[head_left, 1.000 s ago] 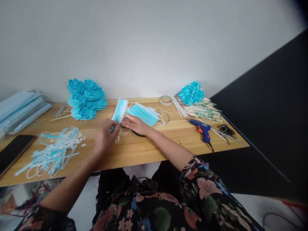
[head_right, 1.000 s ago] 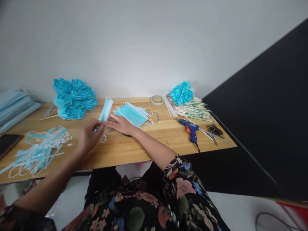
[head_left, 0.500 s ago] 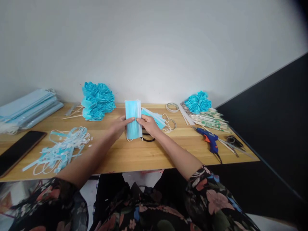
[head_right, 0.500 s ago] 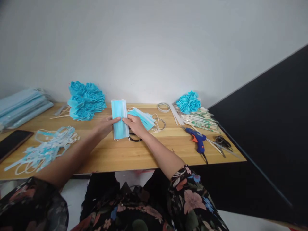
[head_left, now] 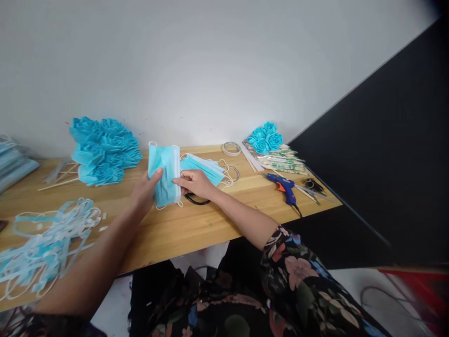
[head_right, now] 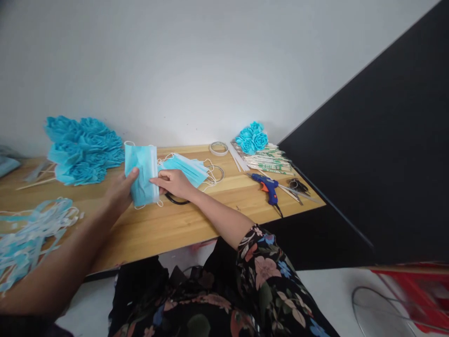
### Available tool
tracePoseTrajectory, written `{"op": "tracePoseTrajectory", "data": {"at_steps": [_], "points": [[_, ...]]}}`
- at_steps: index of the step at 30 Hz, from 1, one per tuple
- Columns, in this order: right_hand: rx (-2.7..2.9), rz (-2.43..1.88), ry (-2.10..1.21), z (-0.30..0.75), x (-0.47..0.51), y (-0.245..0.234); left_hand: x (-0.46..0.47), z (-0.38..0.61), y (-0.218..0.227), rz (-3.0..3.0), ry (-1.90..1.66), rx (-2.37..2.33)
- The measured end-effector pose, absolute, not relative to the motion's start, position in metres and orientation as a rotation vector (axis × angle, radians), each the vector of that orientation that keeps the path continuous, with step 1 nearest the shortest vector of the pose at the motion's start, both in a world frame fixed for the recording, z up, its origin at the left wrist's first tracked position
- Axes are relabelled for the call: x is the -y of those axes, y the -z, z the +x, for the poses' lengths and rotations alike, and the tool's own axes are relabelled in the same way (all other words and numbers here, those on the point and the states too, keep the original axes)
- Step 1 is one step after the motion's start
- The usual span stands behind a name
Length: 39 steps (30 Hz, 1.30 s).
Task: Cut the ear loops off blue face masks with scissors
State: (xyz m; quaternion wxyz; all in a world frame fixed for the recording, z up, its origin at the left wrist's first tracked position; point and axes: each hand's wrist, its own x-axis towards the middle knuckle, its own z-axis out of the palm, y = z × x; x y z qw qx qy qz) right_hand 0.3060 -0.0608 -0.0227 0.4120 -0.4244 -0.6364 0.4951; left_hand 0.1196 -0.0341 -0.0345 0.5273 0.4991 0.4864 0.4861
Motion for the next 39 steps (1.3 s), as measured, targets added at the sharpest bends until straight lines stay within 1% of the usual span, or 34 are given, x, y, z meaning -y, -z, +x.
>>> {"op": "tracePoseTrajectory", "data": {"at_steps": [3,6,9,11,15,17,20,24,27,31,35,39], "points": [[1.646,-1.092,-1.194,0.308,0.062,0.021,0.038,0.125,0.034,1.016,-1.073,-1.077],[1.795,-1.086,-1.091,0.312,0.059,0.023,0.036,0.124,0.029,0.913,-1.144,-1.106],[1.986,-1.124,-0.806,0.319,0.053,0.017,0.03,0.118,0.023,0.84,-1.275,-1.128],[2.085,-1.162,-0.587,0.326,0.048,0.005,0.026,0.113,0.019,0.81,-1.334,-1.13],[2.21,-1.239,-0.411,0.342,0.043,-0.023,0.02,0.108,0.017,0.77,-1.408,-1.154],[2.298,-1.301,-0.35,0.349,0.046,-0.027,0.018,0.107,0.019,0.776,-1.428,-1.159],[2.488,-1.425,-0.223,0.353,0.063,-0.017,0.015,0.106,0.022,0.744,-1.443,-1.134],[2.683,-1.36,-0.124,0.356,0.093,0.006,0.014,0.105,0.024,0.747,-1.431,-1.097],[2.656,-1.37,-0.014,0.362,0.102,0.014,0.015,0.107,0.025,0.74,-1.418,-1.057],[2.566,-1.551,0.1,0.373,0.101,0.017,0.018,0.108,0.023,0.673,-1.422,-1.009],[2.498,-1.739,0.094,0.377,0.1,0.021,0.019,0.108,0.022,0.64,-1.419,-1.012],[2.482,-1.781,0.122,0.382,0.089,0.015,0.02,0.109,0.02,0.633,-1.411,-1.014]]}}
